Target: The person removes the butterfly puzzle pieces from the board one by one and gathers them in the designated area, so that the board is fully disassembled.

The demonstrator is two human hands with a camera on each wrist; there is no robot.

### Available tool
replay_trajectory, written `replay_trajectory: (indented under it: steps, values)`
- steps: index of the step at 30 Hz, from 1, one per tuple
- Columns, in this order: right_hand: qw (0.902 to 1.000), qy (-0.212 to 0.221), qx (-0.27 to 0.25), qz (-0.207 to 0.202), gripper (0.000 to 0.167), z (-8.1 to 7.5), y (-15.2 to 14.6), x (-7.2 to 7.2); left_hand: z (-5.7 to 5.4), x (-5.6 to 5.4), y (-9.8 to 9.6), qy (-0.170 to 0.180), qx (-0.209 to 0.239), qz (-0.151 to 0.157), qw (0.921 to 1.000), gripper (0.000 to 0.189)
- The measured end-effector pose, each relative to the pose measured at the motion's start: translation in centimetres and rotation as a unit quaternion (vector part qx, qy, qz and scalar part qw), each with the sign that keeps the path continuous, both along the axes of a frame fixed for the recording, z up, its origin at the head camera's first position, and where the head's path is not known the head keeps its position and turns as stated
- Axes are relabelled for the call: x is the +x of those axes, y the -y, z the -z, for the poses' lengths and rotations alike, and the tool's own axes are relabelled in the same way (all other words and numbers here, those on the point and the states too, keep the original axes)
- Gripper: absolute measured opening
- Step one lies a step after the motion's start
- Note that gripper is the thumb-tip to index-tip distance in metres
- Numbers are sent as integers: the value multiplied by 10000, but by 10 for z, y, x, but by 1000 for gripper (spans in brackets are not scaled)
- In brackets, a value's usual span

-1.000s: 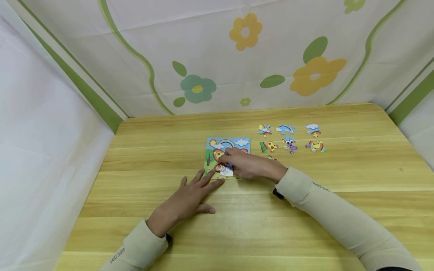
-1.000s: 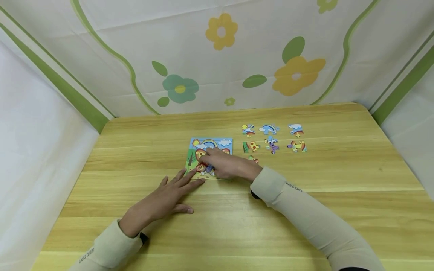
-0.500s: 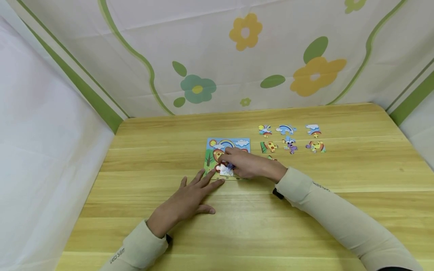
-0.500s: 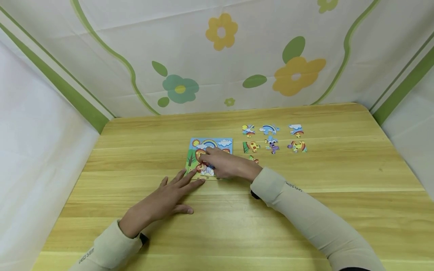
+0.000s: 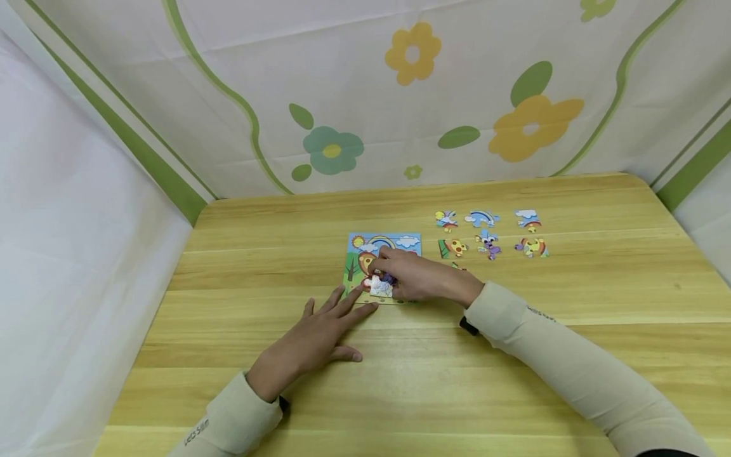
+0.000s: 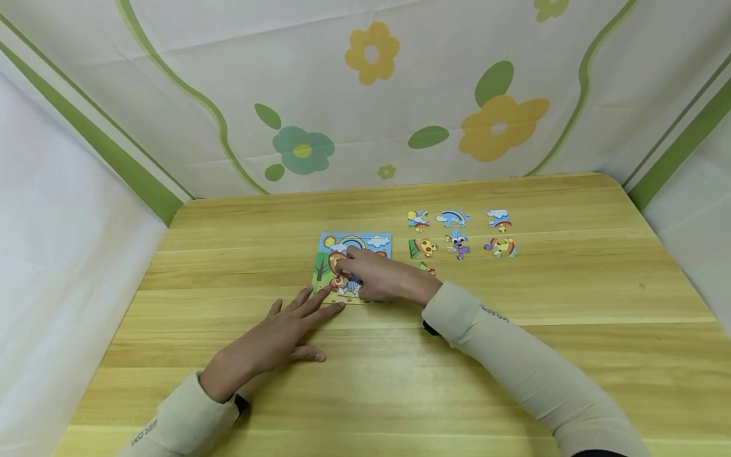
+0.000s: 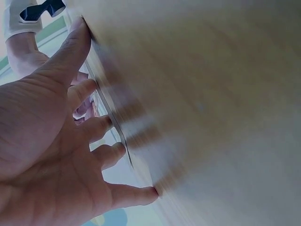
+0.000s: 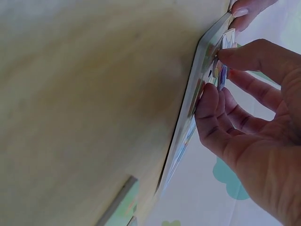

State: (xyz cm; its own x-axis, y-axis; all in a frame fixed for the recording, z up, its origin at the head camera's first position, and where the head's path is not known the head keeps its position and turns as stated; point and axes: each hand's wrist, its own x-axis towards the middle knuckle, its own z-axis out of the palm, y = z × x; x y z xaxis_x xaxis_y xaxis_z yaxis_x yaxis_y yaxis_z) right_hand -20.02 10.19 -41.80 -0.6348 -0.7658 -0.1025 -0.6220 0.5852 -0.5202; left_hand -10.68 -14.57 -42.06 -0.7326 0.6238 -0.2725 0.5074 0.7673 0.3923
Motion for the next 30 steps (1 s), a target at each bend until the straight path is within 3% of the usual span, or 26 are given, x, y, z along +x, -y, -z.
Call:
replay_trajectory:
  steps: [8, 20, 30]
  values:
    - [9999, 100, 7, 27, 52, 4, -3, -3, 0, 1, -1, 44, 6, 1, 10000, 83]
    - [9989, 425, -218, -3, 56, 0, -10, -4, 1, 1, -1, 34, 52, 30, 10000, 83]
    - [9986, 403, -311, 109, 56, -9, -33, -4, 1, 0, -2, 31, 76, 10, 10000, 83]
